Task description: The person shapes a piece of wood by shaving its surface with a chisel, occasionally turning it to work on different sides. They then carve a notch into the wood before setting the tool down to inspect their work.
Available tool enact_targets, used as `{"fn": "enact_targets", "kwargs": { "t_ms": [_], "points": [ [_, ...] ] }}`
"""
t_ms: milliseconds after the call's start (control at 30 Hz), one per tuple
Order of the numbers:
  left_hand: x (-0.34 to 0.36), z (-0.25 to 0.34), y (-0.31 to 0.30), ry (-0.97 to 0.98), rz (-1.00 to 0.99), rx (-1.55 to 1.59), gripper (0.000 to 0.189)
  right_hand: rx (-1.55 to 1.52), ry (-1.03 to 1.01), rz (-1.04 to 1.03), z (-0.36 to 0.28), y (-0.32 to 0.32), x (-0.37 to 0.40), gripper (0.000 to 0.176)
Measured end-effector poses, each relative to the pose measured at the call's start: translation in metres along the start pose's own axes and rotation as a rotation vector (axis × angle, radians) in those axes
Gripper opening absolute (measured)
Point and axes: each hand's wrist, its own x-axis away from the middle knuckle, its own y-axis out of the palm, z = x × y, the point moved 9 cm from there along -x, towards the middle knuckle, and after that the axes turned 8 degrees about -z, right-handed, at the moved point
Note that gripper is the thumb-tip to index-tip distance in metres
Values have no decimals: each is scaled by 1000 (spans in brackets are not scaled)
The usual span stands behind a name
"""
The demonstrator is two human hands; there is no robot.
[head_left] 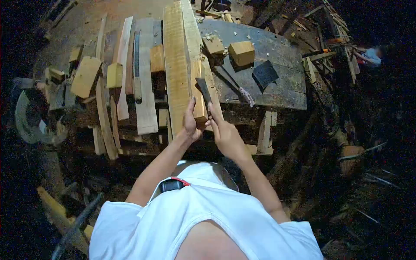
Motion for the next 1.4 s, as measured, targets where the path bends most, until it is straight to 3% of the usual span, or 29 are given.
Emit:
{"fn": "enact_targets", "kwargs": {
  "t_ms": [100, 233, 300, 400, 500, 567, 633, 700, 767, 967, 1033, 1067, 1167, 1233, 1300, 1333, 1400],
  "points": [
    [3, -6, -11, -45, 27, 16, 47, 128, -87, 76, -18, -6, 30, 47],
    [5, -2, -15, -18, 36, -36, 49, 24, -46, 37, -11, -15, -23, 49],
    [7, -6, -13, -100, -10, -86, 49, 108, 63, -6, 0, -16, -56, 48],
    [4, -3, -16, -59, 13, -152, 42, 225, 50, 47, -1, -19, -54, 48],
    [4, 0, -15, -84, 36, -136, 42, 132, -91, 56, -15, -8, 7, 49],
    [11, -6, -10, -122, 34, -81, 42, 247, -106, 27, -20, 1, 49, 51],
    [11, 5, -11, 68, 195, -42, 44, 232, -80, 2, -22, 2, 63, 51],
    [7, 5, -18, 86, 189, -57, 49, 216, -51, -7, -18, 2, 63, 52],
    [-4, 1, -33, -86, 98, -18, 54, 225, -78, 11, -19, 4, 43, 53],
    [-15, 26, -24, 16, 88, -65, 57, 294, -125, 95, -20, 9, 49, 53],
    [-11, 21, -13, -50, -38, 37, 43, 298, -80, 36, -23, 7, 60, 52],
    [-10, 15, -15, -84, 7, 32, 42, 300, -28, -23, -20, 10, 65, 51],
    [-12, 19, -14, 6, -131, -131, 43, 180, 85, -14, -9, 2, 32, 49],
    [-1, 21, -5, 67, -62, -152, 45, 62, 25, 58, 4, -5, -6, 46],
    [3, 20, -7, -30, -76, -56, 44, 188, 110, 24, 14, -12, -40, 45],
    [3, 28, -8, -35, -159, -46, 44, 132, -20, 81, 23, -14, -57, 47],
    [16, 41, -18, -95, -166, 6, 44, 89, -6, 52, 33, -19, -69, 48]
  ]
}}
